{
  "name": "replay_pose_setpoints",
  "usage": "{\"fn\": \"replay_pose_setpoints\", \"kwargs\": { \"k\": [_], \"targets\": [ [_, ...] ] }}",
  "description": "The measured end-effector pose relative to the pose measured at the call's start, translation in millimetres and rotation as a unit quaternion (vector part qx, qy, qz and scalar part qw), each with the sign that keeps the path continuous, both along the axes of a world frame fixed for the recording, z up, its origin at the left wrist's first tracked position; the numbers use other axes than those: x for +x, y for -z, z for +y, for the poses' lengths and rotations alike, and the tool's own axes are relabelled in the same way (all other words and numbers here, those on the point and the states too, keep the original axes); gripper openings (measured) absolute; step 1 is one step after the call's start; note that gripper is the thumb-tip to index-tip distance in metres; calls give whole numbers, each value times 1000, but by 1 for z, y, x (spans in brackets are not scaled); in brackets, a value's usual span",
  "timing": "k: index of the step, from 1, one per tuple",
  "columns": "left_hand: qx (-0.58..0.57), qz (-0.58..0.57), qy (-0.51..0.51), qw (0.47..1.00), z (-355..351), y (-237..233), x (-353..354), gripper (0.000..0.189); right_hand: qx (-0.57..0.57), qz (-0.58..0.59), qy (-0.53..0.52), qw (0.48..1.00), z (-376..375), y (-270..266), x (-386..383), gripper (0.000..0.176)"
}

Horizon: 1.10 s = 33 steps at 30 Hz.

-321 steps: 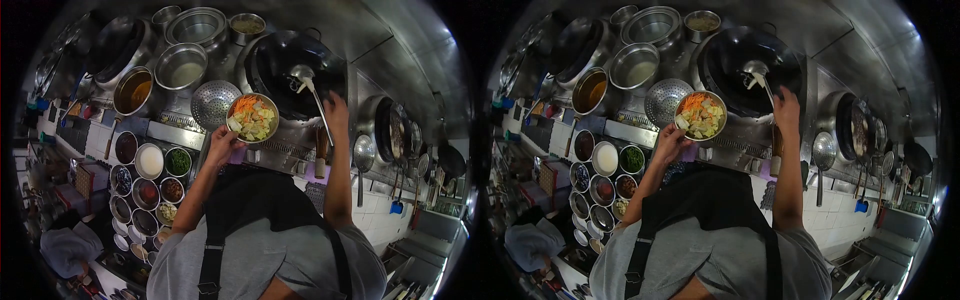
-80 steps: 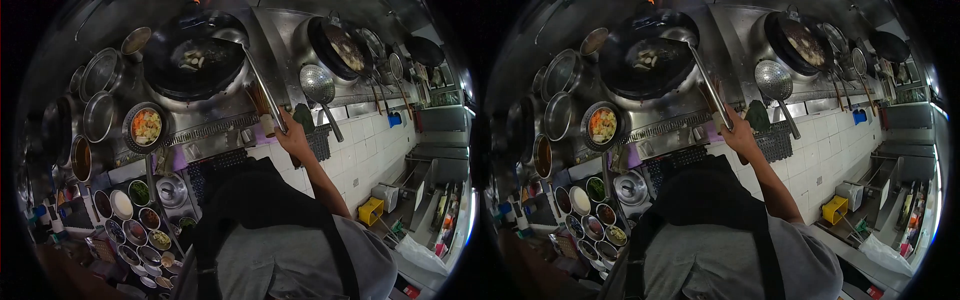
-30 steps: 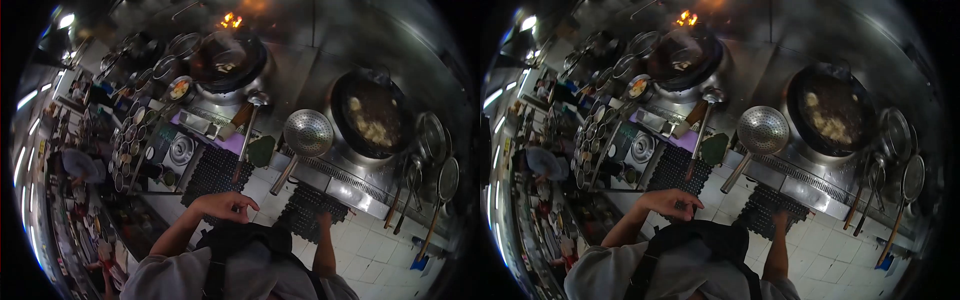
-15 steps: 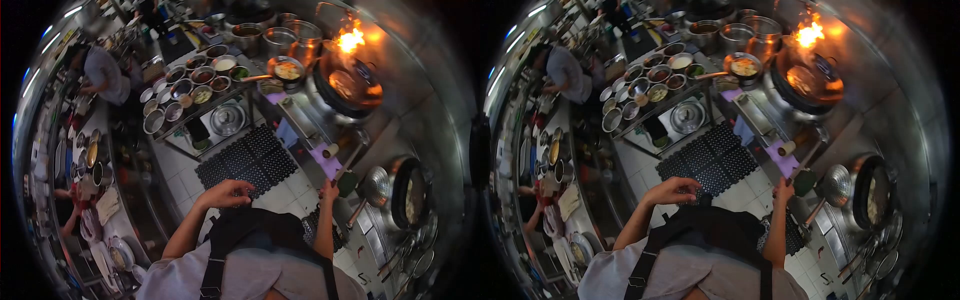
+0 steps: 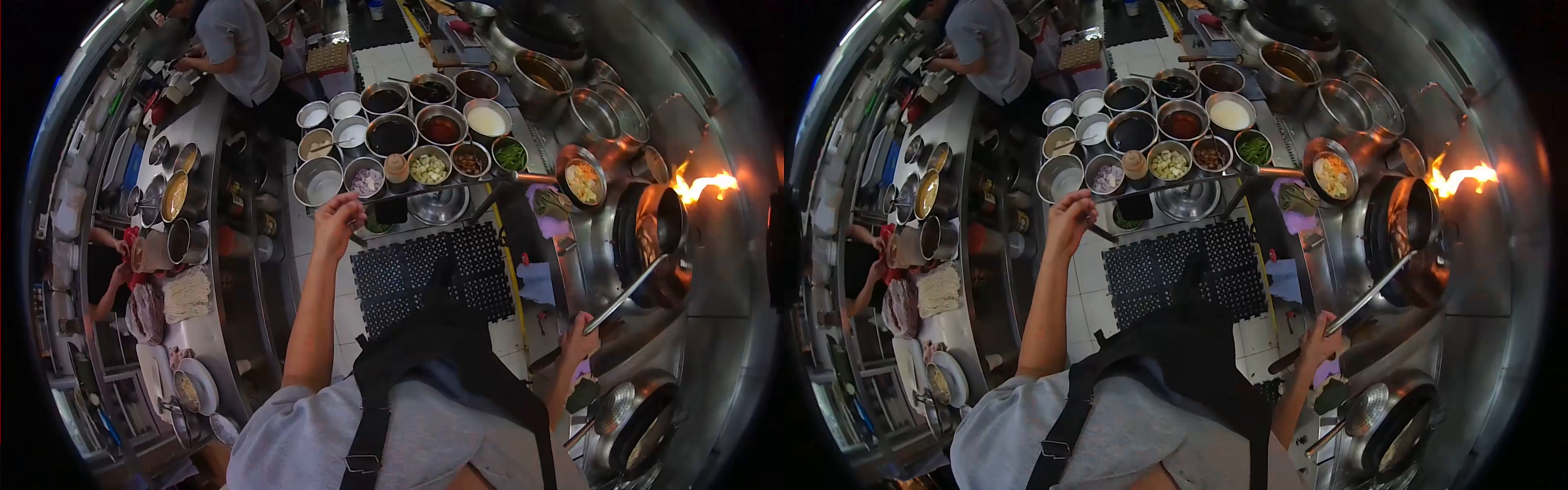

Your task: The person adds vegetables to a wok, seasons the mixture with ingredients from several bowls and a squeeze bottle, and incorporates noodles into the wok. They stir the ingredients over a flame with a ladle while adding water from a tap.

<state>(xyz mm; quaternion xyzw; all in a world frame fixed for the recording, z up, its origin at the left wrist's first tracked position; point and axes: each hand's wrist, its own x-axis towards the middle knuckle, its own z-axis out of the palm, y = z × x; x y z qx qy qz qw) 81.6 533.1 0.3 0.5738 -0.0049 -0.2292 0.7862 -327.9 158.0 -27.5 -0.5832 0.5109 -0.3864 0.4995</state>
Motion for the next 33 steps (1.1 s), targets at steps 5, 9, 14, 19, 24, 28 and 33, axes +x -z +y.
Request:
{"fn": "replay_pose_setpoints", "kwargs": {
  "k": [5,9,14,19,24,28,33],
  "targets": [
    [-74,96,-244,962,9,47,116,12,144,-41,-200,968,11,-46,157,16],
    [-126,115,-230,958,26,103,203,15,232,-45,-317,918,21,-89,267,19],
    [-62,47,-292,953,1,120,239,14,275,-18,-432,859,34,-109,348,22],
    [70,-142,-119,980,-17,109,275,14,255,55,-429,865,66,-126,389,22],
    [266,-332,-106,899,-17,88,304,11,280,81,-424,857,99,-133,411,23],
    [371,-462,-45,805,-7,83,304,12,286,97,-417,857,116,-129,427,23],
    [408,-555,-54,723,1,58,289,9,272,142,-409,859,127,-135,437,29]
  ]
}}
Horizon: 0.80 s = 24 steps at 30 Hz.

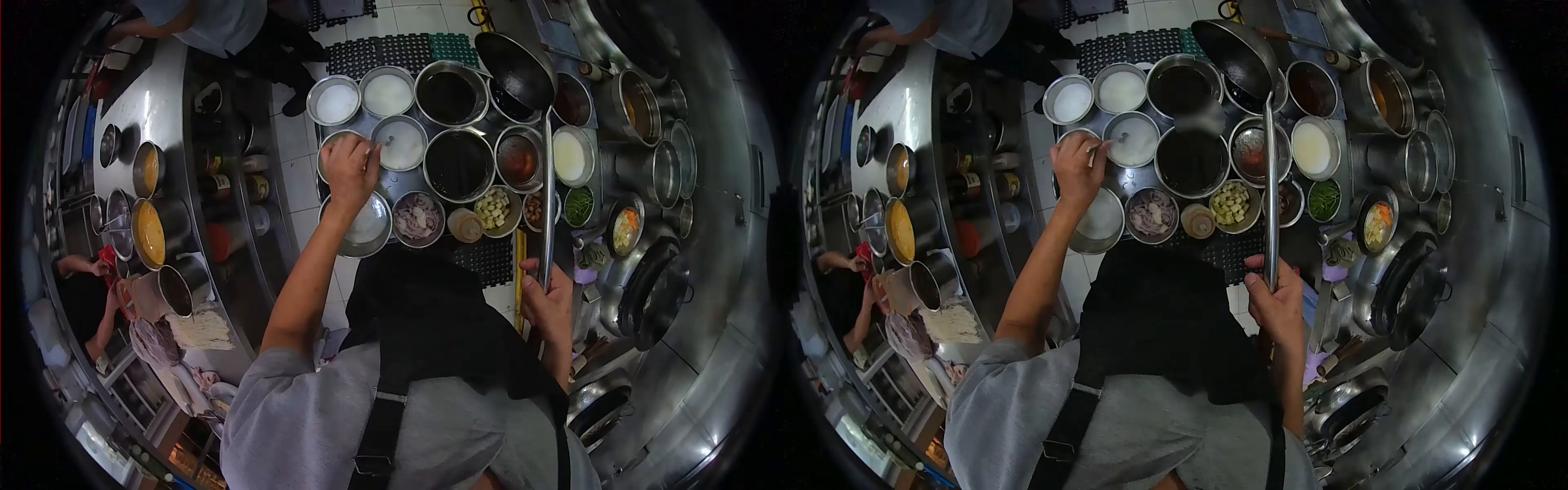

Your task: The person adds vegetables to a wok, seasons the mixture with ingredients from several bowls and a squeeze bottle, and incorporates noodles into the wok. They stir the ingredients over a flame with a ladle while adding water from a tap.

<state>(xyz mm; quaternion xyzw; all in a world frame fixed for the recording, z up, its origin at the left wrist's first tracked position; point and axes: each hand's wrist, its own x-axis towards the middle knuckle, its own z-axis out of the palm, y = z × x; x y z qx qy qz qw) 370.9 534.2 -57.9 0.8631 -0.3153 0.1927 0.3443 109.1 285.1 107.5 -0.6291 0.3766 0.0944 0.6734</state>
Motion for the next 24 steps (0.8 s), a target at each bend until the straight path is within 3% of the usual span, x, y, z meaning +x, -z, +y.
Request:
{"fn": "replay_pose_setpoints", "kwargs": {
  "k": [2,6,8,18,24],
  "targets": [
    [-60,53,-86,993,4,3,-2,10,40,6,3,999,1,-3,1,31],
    [-100,148,-113,977,8,20,3,12,64,20,11,998,5,-12,7,32],
    [-132,197,-113,965,7,25,6,13,101,28,21,994,3,-15,8,24],
    [-155,203,-84,963,3,30,12,14,135,72,-24,988,-12,-13,3,29],
    [-205,262,-112,937,8,45,11,20,92,76,-38,992,-11,-23,11,46]
  ]
}}
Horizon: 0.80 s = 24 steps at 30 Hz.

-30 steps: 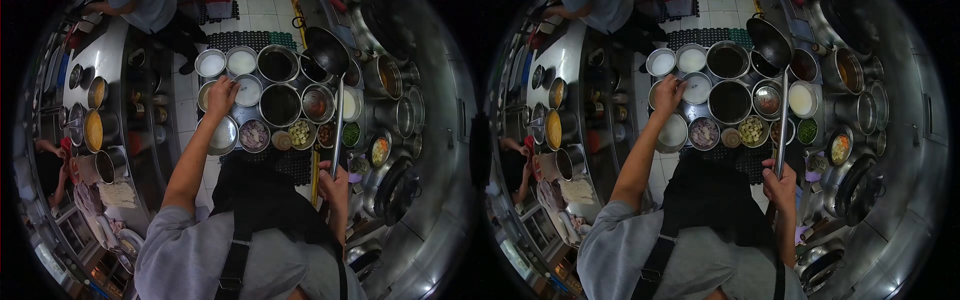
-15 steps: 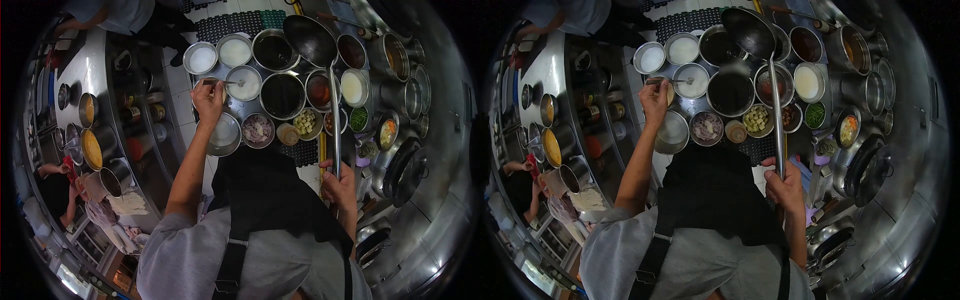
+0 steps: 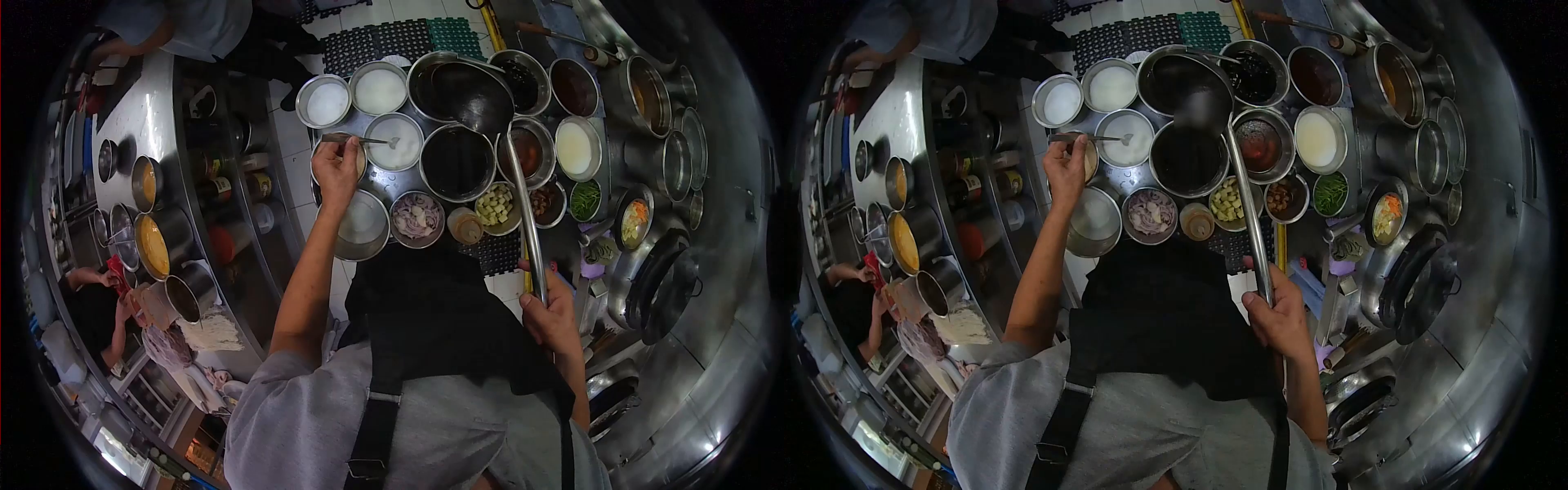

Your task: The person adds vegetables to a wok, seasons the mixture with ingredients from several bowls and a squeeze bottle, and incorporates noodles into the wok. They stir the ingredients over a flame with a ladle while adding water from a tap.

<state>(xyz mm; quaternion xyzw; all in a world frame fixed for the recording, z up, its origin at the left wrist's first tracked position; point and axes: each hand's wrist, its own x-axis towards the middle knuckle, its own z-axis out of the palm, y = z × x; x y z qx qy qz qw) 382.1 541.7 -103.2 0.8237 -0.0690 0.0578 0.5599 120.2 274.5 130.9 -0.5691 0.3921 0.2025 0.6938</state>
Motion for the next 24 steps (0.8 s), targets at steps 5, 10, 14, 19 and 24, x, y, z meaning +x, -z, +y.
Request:
{"fn": "replay_pose_setpoints", "kwargs": {
  "k": [5,10,14,19,24],
  "targets": [
    [-133,151,-49,978,13,-29,8,24,29,12,5,1000,-10,-4,0,46],
    [-190,61,-20,980,-3,-95,20,13,143,9,20,989,-20,2,3,42],
    [-35,-106,-21,994,-18,-47,52,8,205,16,40,978,-15,3,6,41],
    [38,-129,-18,991,-17,2,70,13,196,3,38,980,-11,-1,7,40],
    [-60,-51,-38,996,-19,16,71,16,193,3,57,979,-11,-3,4,40]
  ]
}}
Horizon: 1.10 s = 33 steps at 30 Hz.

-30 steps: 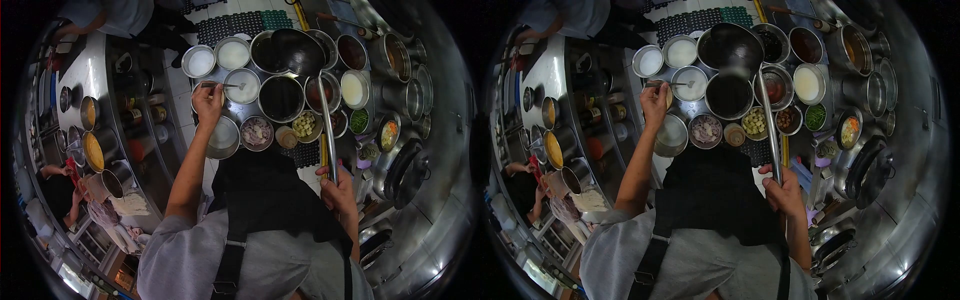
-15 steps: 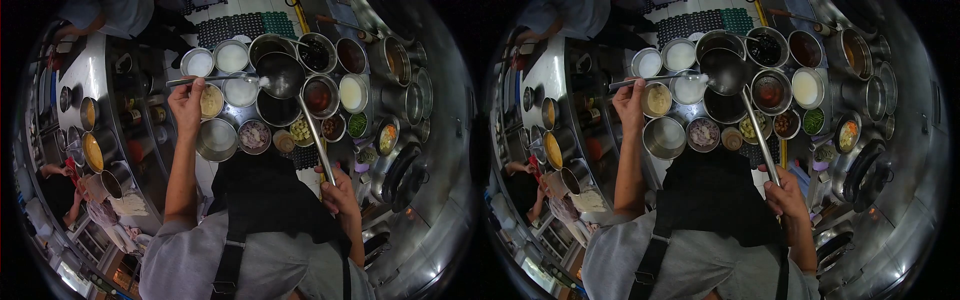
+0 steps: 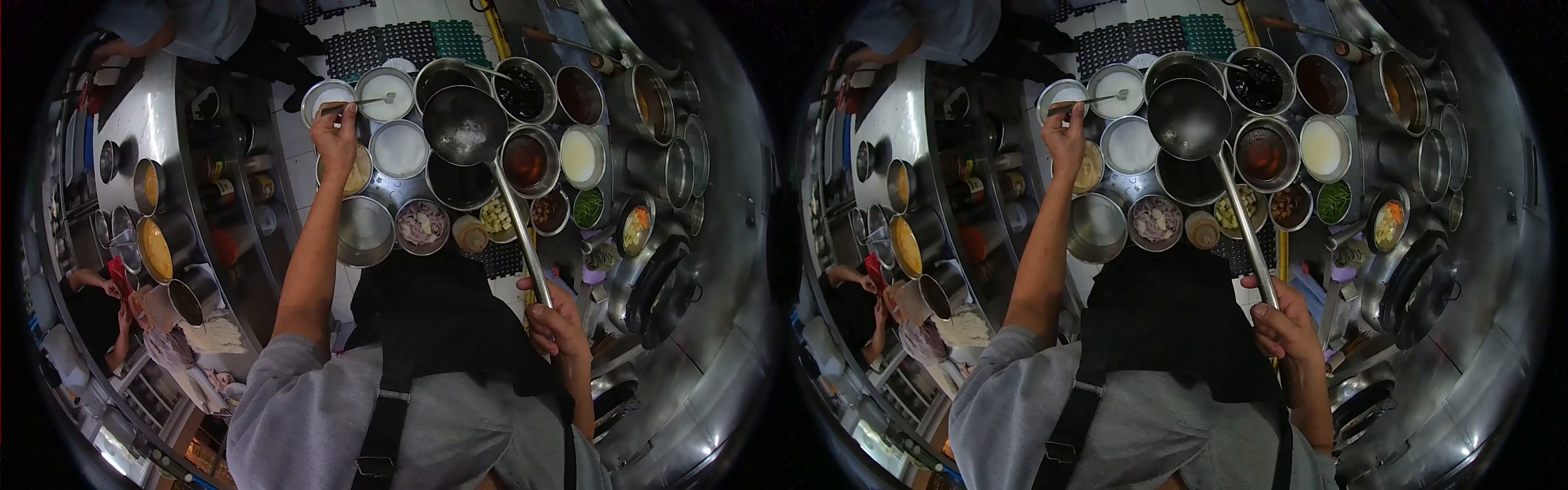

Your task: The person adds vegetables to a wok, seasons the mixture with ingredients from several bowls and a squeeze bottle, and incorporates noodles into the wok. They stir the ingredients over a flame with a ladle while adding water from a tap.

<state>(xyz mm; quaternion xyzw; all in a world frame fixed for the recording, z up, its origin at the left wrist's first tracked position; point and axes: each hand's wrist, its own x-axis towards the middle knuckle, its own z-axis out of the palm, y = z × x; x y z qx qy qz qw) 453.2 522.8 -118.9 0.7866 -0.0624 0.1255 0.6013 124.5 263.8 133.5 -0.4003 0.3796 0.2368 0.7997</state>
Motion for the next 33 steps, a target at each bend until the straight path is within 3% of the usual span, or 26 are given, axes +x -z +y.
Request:
{"fn": "replay_pose_setpoints", "kwargs": {
  "k": [3,10,13,15,18,22,24,29,31,33],
  "targets": [
    [55,33,-16,998,3,5,-2,21,-1,-7,6,1000,0,1,-1,40],
    [22,103,-13,994,0,8,-6,27,9,-6,18,1000,0,0,-3,40],
    [-42,64,-30,997,4,16,-3,26,11,-1,20,1000,1,0,-4,40],
    [50,29,-28,998,8,9,-3,24,12,0,21,1000,0,1,-5,40],
    [86,-41,43,994,7,-3,-1,23,3,3,8,1000,0,3,-5,40],
    [103,-82,27,991,3,5,1,23,0,0,5,1000,1,4,-6,40],
    [46,33,-35,998,3,11,1,23,2,-3,3,1000,1,4,-6,40],
    [-45,114,-59,991,19,-7,2,24,-15,4,-11,1000,1,3,-5,42],
    [-69,128,-67,987,27,-31,0,25,2,3,-8,1000,-2,6,-4,41],
    [-132,125,-12,983,36,-73,-14,25,18,1,-7,1000,-5,10,-1,41]
  ]
}}
